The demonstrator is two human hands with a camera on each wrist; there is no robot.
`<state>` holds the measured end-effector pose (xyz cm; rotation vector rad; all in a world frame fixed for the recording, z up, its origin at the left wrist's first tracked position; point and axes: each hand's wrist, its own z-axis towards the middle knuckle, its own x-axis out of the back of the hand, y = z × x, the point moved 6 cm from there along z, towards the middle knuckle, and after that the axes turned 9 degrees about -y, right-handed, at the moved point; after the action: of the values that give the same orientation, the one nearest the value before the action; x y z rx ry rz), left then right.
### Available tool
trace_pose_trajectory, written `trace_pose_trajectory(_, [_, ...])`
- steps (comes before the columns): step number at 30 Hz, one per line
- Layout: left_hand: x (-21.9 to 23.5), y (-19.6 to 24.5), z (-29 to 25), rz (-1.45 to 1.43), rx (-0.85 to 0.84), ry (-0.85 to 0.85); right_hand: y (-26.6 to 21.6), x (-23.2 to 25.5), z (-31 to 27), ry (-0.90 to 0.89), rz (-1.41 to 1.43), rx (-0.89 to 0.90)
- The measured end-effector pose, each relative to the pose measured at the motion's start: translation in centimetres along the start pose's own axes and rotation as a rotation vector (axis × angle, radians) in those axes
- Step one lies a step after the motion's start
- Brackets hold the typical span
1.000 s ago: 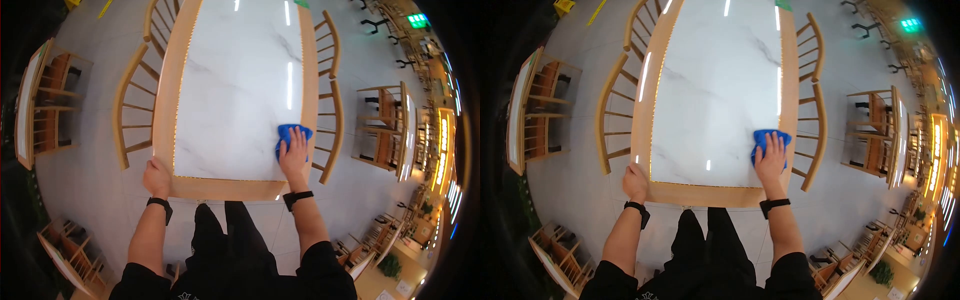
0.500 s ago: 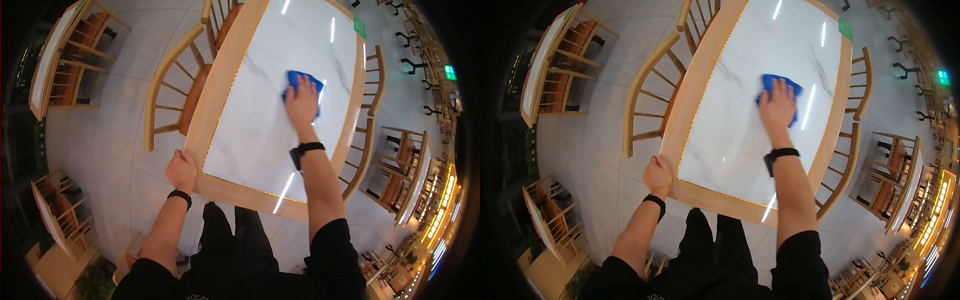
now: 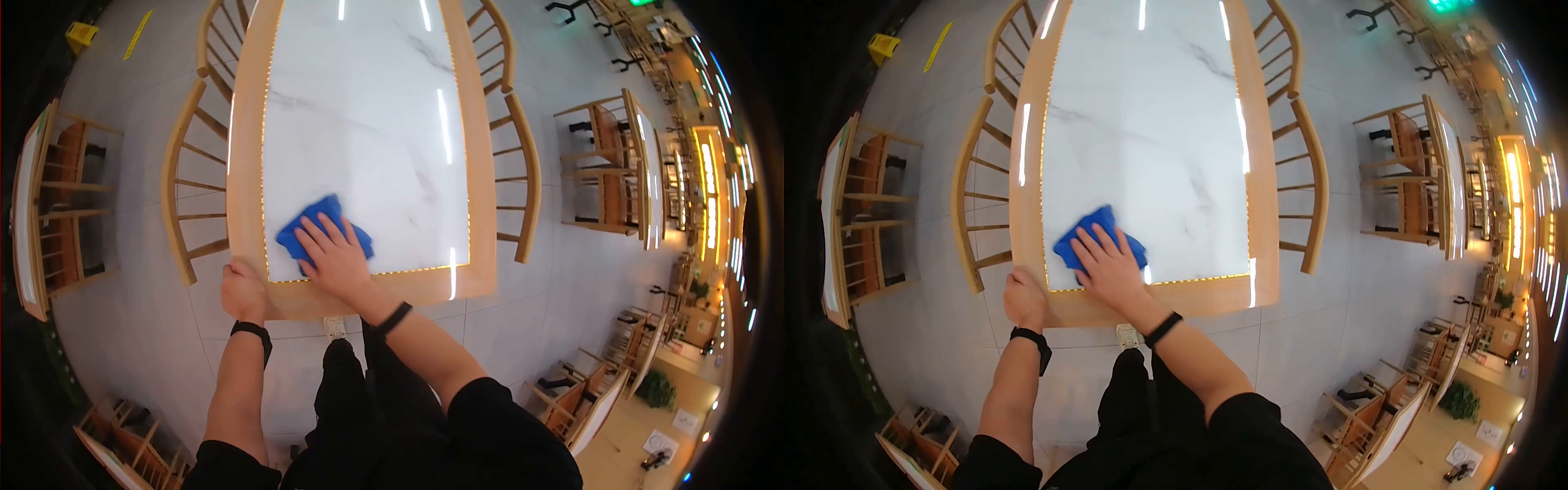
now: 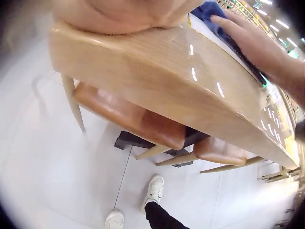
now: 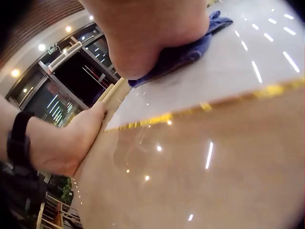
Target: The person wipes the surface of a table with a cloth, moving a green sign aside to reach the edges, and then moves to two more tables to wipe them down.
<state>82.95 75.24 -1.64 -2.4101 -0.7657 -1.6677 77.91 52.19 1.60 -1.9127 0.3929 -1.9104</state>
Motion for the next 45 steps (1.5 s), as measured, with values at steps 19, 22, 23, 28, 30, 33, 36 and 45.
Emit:
trace_pose_trajectory(19, [-0.3,0.0,-0.6,-0.175,0.200,-0.112,19.7,11.5,-14.6,0.268,-0.236,-0.658])
trace_pose_trajectory(22, [-0.7,-0.6,-0.2,-0.136,0.204,-0.066,21.7,12.1,-12.2,0.246,-0.238,-0.628])
trace_pose_trajectory(23, [-0.7,-0.8,-0.1,-0.126,0.199,-0.055,22.3,12.4,-11.4,0.236,-0.244,-0.619])
trace_pose_trajectory(28, [-0.9,-1.4,0.0,-0.114,0.191,-0.008,24.6,13.4,-7.5,0.249,-0.262,-0.554])
trace_pose_trajectory(30, [-0.6,-0.7,-0.4,-0.109,0.215,-0.004,25.4,13.7,-6.0,0.254,-0.284,-0.545])
trace_pose_trajectory(33, [-0.4,-0.4,-0.6,-0.043,0.231,-0.017,27.3,14.1,-3.3,0.278,-0.302,-0.507])
trace_pose_trajectory(36, [-0.7,-0.9,-0.3,-0.054,0.183,0.019,29.3,14.7,-0.6,0.306,-0.323,-0.480])
trace_pose_trajectory(45, [-1.1,-1.4,0.1,-0.142,0.176,-0.018,25.9,13.2,-7.6,0.312,-0.289,-0.530])
